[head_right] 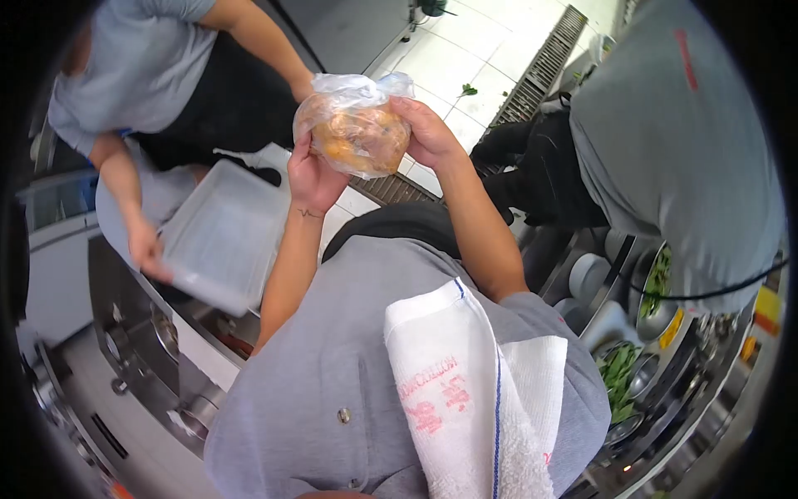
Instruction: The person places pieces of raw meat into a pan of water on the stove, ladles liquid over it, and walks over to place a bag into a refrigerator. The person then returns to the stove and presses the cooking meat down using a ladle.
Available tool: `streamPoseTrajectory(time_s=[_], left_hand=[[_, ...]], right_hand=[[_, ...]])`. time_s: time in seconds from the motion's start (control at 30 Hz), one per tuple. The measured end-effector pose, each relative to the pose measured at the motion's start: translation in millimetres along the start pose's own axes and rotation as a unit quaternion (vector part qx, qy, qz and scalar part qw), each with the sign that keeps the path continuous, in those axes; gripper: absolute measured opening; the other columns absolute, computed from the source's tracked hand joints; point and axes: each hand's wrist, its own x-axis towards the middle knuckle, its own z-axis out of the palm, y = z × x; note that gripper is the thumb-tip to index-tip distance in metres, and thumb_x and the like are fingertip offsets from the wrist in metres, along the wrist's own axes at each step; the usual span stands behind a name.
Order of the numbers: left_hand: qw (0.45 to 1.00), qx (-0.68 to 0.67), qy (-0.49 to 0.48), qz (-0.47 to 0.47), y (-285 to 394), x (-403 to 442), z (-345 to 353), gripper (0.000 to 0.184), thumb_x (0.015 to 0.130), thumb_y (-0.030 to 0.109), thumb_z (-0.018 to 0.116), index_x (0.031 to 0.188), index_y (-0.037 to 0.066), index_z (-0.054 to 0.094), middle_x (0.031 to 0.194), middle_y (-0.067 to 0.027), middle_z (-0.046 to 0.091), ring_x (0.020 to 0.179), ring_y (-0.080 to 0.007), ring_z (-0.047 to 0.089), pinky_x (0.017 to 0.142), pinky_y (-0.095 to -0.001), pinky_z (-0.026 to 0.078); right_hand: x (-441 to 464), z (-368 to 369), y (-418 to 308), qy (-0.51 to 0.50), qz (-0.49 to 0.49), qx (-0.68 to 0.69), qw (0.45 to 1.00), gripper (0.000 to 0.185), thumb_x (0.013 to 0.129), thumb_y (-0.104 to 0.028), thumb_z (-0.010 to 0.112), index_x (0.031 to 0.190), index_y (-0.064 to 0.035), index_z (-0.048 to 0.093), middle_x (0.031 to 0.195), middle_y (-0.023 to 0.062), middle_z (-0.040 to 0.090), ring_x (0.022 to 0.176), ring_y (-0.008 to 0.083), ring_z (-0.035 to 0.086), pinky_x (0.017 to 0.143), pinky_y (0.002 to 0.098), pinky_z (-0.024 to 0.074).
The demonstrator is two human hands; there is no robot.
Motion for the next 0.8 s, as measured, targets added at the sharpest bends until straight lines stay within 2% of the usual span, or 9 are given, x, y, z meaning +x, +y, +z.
streamPoseTrajectory(time_s=[0.17, 0.23, 0.27, 0.3, 0.47, 0.5, 0.57, 0.63, 0.8], left_hand=[[0.997, 0.065, -0.019, -0.037, -14.8, 35.3, 6.9, 0.050, 0.095, 0.039, 0.040, 0.133, 0.007, 0.041, 0.133, -0.0101, 0.047, 0.124, -0.0251, 0.044, 0.106, -0.0435, 0.032], [0.864, 0.495, 0.057, -0.072, -24.1, 56.0, 0.8, 0.051, 0.093, 0.039, 0.046, 0.129, 0.003, 0.046, 0.122, -0.0102, 0.055, 0.115, -0.0214, 0.051, 0.098, -0.0380, 0.040], [0.727, 0.684, -0.044, -0.030, -27.9, 64.4, -8.5, 0.049, 0.091, 0.036, 0.052, 0.124, -0.001, 0.049, 0.111, -0.0100, 0.060, 0.106, -0.0180, 0.055, 0.089, -0.0330, 0.045], [0.752, 0.653, -0.038, -0.087, -34.9, 75.0, -15.6, 0.050, 0.087, 0.031, 0.059, 0.122, -0.002, 0.049, 0.110, -0.0108, 0.061, 0.105, -0.0168, 0.055, 0.088, -0.0316, 0.044], [0.599, 0.789, -0.083, -0.109, -48.9, 89.9, -60.3, 0.060, 0.079, 0.039, 0.068, 0.118, -0.002, 0.050, 0.098, -0.0229, 0.061, 0.086, -0.0295, 0.062, 0.076, -0.0390, 0.049], [0.653, 0.751, -0.061, -0.079, -53.2, 86.2, -79.3, 0.057, 0.079, 0.036, 0.068, 0.118, -0.003, 0.051, 0.095, -0.0218, 0.061, 0.081, -0.0273, 0.061, 0.073, -0.0373, 0.049], [0.614, 0.788, -0.002, -0.045, -51.4, 68.1, -70.4, 0.055, 0.081, 0.033, 0.067, 0.118, -0.004, 0.052, 0.095, -0.0194, 0.059, 0.076, -0.0254, 0.059, 0.071, -0.0349, 0.049], [0.654, 0.755, 0.044, -0.022, -52.2, 59.5, -60.9, 0.047, 0.083, 0.027, 0.065, 0.117, -0.003, 0.053, 0.096, -0.0178, 0.059, 0.076, -0.0240, 0.059, 0.071, -0.0335, 0.049], [0.700, 0.697, 0.154, 0.021, -41.4, 52.4, -34.1, 0.042, 0.085, 0.022, 0.063, 0.118, -0.002, 0.053, 0.099, -0.0165, 0.059, 0.080, -0.0233, 0.061, 0.073, -0.0325, 0.049]], right_hand=[[-14.0, -21.2, -7.6, 0.052, -0.064, -0.034, 0.996, 0.052, 0.090, -0.038, 0.056, 0.125, -0.0005, 0.046, 0.117, 0.0096, 0.057, 0.109, 0.0193, 0.055, 0.093, 0.0358, 0.0453], [-4.0, -37.0, -5.5, 0.062, -0.091, -0.147, 0.983, 0.070, 0.082, -0.044, 0.065, 0.130, -0.0004, 0.038, 0.119, 0.0089, 0.054, 0.111, 0.0193, 0.052, 0.094, 0.0352, 0.0432], [4.5, -49.7, -4.0, 0.035, -0.075, -0.228, 0.970, 0.064, 0.081, -0.038, 0.068, 0.126, -0.0003, 0.044, 0.113, 0.0086, 0.057, 0.105, 0.0183, 0.056, 0.090, 0.0331, 0.0458], [12.9, -58.3, -4.9, 0.049, -0.025, -0.222, 0.973, 0.057, 0.081, -0.034, 0.068, 0.122, -0.0002, 0.047, 0.109, 0.0082, 0.059, 0.100, 0.0178, 0.058, 0.087, 0.0321, 0.0475], [41.9, -135.5, 11.7, 0.097, 0.049, -0.044, 0.993, 0.034, 0.082, -0.010, 0.064, 0.112, 0.0010, 0.056, 0.101, 0.0092, 0.063, 0.088, 0.0167, 0.063, 0.078, 0.0309, 0.0525], [51.0, -149.7, 13.3, 0.095, 0.057, -0.055, 0.992, 0.032, 0.082, -0.009, 0.063, 0.112, 0.0012, 0.056, 0.099, 0.0097, 0.064, 0.087, 0.0175, 0.063, 0.077, 0.0320, 0.0530], [68.2, -157.8, 14.2, 0.113, 0.092, -0.095, 0.985, 0.032, 0.080, -0.009, 0.065, 0.108, 0.0031, 0.057, 0.096, 0.0119, 0.065, 0.084, 0.0197, 0.064, 0.075, 0.0343, 0.0538], [99.4, -157.4, 15.6, 0.146, 0.131, -0.198, 0.960, 0.035, 0.078, -0.011, 0.068, 0.107, 0.0040, 0.057, 0.095, 0.0132, 0.064, 0.084, 0.0202, 0.064, 0.072, 0.0341, 0.0537], [208.0, -150.0, 42.4, 0.038, 0.178, -0.655, 0.734, 0.053, 0.070, -0.028, 0.077, 0.104, 0.0057, 0.055, 0.096, 0.0201, 0.064, 0.086, 0.0252, 0.063, 0.072, 0.0364, 0.0509]])
